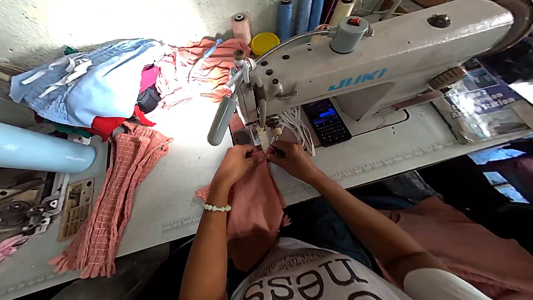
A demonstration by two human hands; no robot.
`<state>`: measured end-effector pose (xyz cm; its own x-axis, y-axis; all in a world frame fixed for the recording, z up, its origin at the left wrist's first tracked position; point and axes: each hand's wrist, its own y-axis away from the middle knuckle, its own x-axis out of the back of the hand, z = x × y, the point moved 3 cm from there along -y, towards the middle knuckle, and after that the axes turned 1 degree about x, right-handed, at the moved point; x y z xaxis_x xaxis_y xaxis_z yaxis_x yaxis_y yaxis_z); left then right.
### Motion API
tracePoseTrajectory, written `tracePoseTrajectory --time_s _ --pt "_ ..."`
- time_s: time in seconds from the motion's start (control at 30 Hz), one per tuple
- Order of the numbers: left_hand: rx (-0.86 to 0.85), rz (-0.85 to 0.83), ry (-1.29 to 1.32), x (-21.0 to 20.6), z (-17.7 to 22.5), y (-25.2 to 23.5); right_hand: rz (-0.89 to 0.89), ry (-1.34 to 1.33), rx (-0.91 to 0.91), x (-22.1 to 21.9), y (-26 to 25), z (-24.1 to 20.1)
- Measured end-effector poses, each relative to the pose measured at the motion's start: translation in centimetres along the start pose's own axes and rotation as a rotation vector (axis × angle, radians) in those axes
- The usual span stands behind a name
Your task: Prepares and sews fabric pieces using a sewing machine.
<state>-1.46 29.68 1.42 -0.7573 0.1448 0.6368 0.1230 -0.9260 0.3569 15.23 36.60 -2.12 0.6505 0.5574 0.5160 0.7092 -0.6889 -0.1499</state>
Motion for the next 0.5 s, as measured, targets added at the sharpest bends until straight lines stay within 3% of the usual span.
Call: tracePoseTrajectory --time_s 0.5 --pt "0.045 0.046 0.01 -0.31 -0.38 0.05 -0.036 0.009 0.0 -0.35 -0.6 -0.23"
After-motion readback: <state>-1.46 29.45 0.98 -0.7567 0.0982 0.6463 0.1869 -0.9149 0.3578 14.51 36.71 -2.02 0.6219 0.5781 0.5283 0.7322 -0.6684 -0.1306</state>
